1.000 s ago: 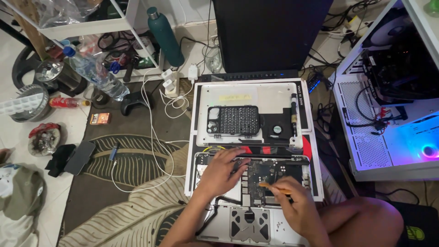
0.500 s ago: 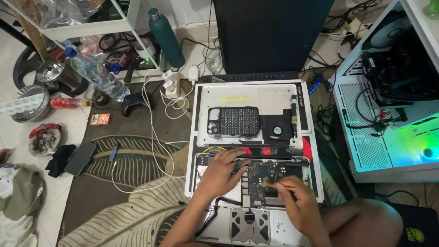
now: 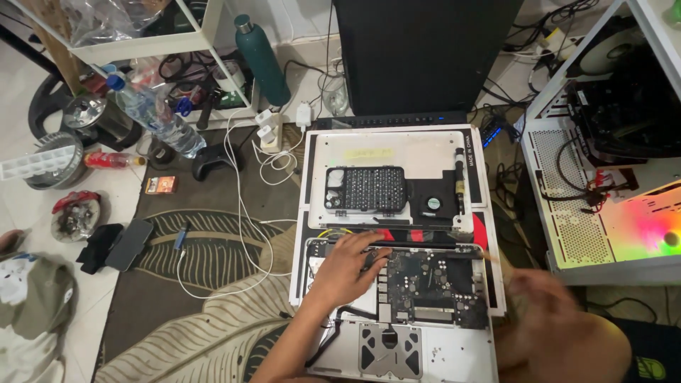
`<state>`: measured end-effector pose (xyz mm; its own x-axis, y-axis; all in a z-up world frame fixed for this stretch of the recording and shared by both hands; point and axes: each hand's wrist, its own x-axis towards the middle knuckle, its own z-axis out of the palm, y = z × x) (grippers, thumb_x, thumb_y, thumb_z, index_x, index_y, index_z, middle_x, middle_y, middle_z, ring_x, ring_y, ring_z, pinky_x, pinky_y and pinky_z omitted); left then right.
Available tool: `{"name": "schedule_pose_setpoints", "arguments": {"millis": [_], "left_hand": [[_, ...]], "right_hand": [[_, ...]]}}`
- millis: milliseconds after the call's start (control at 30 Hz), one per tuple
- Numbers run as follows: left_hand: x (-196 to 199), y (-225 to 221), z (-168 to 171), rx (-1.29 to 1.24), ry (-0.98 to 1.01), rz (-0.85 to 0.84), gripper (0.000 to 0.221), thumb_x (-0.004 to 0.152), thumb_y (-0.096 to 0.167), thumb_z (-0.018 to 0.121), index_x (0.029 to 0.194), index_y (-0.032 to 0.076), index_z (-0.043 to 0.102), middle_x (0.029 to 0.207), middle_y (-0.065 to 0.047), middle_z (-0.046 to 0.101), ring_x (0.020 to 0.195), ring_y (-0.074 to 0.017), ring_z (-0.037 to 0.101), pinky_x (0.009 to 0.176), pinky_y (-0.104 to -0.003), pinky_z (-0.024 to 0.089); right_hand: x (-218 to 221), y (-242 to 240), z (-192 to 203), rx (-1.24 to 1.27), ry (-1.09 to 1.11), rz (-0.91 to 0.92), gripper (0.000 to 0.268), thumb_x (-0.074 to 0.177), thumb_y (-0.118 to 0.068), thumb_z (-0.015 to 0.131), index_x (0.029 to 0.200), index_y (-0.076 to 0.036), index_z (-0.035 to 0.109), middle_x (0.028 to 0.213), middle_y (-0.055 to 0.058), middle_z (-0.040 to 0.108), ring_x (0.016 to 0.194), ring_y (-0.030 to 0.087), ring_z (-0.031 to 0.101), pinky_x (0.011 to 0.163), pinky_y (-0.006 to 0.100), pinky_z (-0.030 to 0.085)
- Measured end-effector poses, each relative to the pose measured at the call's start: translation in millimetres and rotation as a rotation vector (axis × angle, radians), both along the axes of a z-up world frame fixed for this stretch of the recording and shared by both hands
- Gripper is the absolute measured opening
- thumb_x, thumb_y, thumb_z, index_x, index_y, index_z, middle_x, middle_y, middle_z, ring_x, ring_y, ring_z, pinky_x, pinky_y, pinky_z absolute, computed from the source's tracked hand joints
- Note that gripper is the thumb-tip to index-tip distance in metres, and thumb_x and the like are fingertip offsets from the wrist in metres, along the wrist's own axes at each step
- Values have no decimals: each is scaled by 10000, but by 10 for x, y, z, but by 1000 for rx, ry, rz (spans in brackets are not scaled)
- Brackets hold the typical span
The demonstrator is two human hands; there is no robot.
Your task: Servicing a laptop motherboard by using a spudger to disconnect and adjust internal ribbon cables and connectors.
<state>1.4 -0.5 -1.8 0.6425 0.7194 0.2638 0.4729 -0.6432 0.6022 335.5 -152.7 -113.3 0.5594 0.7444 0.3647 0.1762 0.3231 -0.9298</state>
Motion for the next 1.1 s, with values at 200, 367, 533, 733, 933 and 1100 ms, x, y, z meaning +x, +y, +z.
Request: {"name": "schedule_pose_setpoints", "arguments": {"millis": [200, 367, 533, 733, 933, 1100], "left_hand": [[2, 1, -7, 3, 18, -1, 280, 1002, 274, 595, 1159, 122, 770, 1359, -54, 663, 1314, -265, 575, 1114, -431, 404], [13, -7, -38, 37, 3, 13, 263, 975, 249, 619, 1147, 132, 780, 1343, -26, 673, 1271, -254, 601, 1067, -411, 436], [54, -22, -47, 23, 26, 47, 252, 952, 249, 637, 1128, 145, 784, 1332, -21, 680, 1223, -246, 630, 1033, -404, 462], [68, -29, -76, 1, 82, 59, 346, 968, 403, 620, 1123, 138, 782, 1360, -40, 661, 1231, -254, 610, 1038, -416, 446], [67, -39, -135, 34, 146, 39, 426, 940, 483, 648, 1169, 148, 776, 1385, -71, 640, 1295, -280, 575, 1115, -453, 401], [65, -53, -197, 66, 216, 62, 449, 957, 512, 610, 1192, 161, 763, 1386, -79, 625, 1290, -299, 560, 1087, -470, 424]], "right_hand": [[494, -299, 362, -432, -256, -438, 320, 1335, -119, 457, 1272, 124, 656, 984, 174, 625, 845, 234, 556, 822, 326, 455], [627, -532, -193, -748, -682, -617, 324, 1288, -305, 597, 1199, -39, 758, 943, 151, 726, 763, 344, 661, 703, 406, 528], [550, -307, -362, -408, -563, -309, 209, 1146, -26, 591, 1249, 45, 758, 1129, 159, 744, 893, 286, 663, 813, 337, 486], [631, -195, -634, -471, -349, -259, 169, 1136, -90, 638, 1206, 25, 739, 845, 102, 658, 624, 178, 522, 570, 274, 380], [467, -173, -423, -449, -771, -234, 187, 1015, -66, 695, 1179, 24, 699, 1159, 159, 766, 899, 325, 722, 766, 379, 547], [272, -169, -31, -835, -686, -166, 410, 1014, -297, 627, 1356, -73, 667, 1234, 155, 720, 1018, 323, 697, 829, 406, 535]]}}
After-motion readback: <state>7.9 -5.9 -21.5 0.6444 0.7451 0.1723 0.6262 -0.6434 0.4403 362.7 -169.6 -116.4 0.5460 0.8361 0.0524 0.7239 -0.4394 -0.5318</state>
